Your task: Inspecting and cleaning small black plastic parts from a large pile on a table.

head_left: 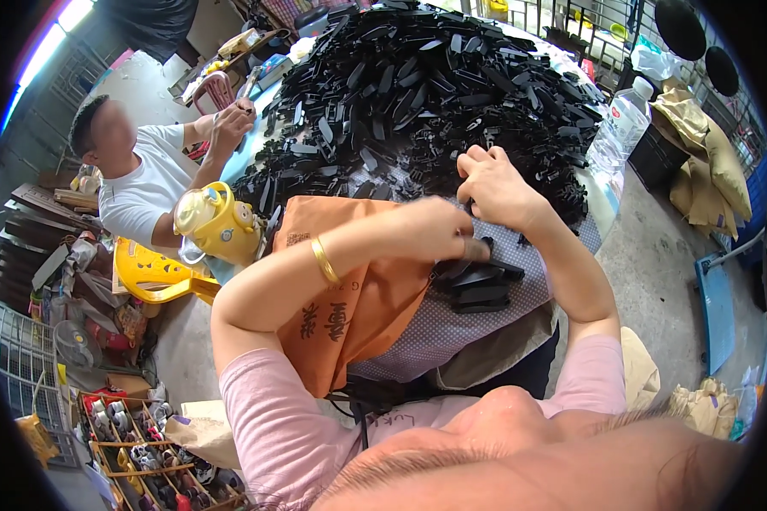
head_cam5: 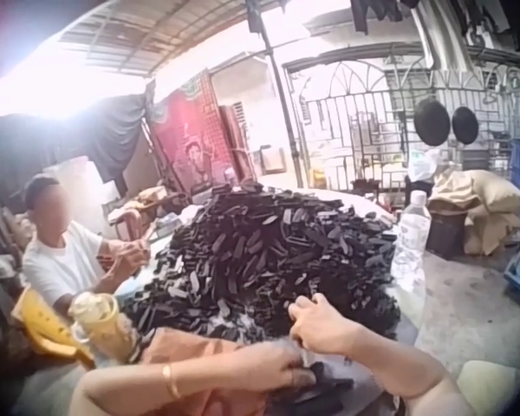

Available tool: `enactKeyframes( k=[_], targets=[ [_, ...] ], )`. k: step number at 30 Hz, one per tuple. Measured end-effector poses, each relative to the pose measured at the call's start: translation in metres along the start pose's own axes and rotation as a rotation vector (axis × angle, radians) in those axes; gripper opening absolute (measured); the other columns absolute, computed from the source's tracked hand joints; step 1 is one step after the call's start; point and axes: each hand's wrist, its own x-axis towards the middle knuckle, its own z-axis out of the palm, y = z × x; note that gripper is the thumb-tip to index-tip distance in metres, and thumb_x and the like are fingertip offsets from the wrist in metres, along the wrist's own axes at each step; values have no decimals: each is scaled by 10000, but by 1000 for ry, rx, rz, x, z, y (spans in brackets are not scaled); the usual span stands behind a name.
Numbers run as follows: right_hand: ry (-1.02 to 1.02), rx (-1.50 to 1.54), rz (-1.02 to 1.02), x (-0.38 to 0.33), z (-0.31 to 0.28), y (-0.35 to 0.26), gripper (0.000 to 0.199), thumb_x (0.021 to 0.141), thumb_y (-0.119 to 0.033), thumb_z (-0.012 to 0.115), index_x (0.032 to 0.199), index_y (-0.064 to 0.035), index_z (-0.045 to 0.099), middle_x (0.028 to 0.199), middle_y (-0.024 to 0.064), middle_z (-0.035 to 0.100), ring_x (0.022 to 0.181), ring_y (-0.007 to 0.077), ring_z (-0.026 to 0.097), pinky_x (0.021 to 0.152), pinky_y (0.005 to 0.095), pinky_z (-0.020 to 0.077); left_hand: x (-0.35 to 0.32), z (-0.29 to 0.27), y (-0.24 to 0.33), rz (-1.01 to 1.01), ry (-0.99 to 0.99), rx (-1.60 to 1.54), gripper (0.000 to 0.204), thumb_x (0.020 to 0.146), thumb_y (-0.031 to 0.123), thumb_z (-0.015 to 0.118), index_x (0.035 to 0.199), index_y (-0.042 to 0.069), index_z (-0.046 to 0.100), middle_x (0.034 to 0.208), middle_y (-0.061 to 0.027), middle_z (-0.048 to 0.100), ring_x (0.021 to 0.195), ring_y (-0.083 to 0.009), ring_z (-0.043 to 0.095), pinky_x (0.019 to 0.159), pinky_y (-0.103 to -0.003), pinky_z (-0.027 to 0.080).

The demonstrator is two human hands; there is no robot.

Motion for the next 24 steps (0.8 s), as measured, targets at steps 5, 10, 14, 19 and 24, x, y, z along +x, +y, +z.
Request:
enactKeyframes(
  k=[5,10,14,19,24],
  targets=[
    [279,256,-105,8,3,7,112,622,-113,680,716,-78,630,882,56,569,932,222,520,822,376,396,12,-60,-91,-207,322,203,201,737,237,648,904,128,674,872,-111,628,829,-308,580,756,-373,479],
    [500,412,-49,17,6,21,210,700,-100,663,873,3,601,825,130,606,740,277,594,715,340,474,20,-41,-151,-188,280,544,241,691,102,651,931,119,655,931,-81,590,983,-293,494,818,-377,456],
    [606,600,64,17,2,13,149,834,-46,577,964,27,584,852,132,618,751,231,623,670,277,494,31,-38,-149,-252,219,587,179,719,105,616,897,102,635,932,-82,593,955,-286,531,802,-392,458],
    [589,832,183,16,-6,6,179,860,-48,565,1028,9,578,849,98,612,722,126,592,664,236,484,25,-37,-151,-204,224,483,209,736,104,612,944,88,604,861,-94,610,866,-273,578,731,-372,477],
    [725,938,53,23,9,9,218,876,-69,558,1086,-11,572,855,43,604,711,77,562,648,200,474,20,-59,-133,-181,553,-565,196,870,132,552,1052,59,535,874,-32,565,677,-114,578,590,-239,492]
  ],
)
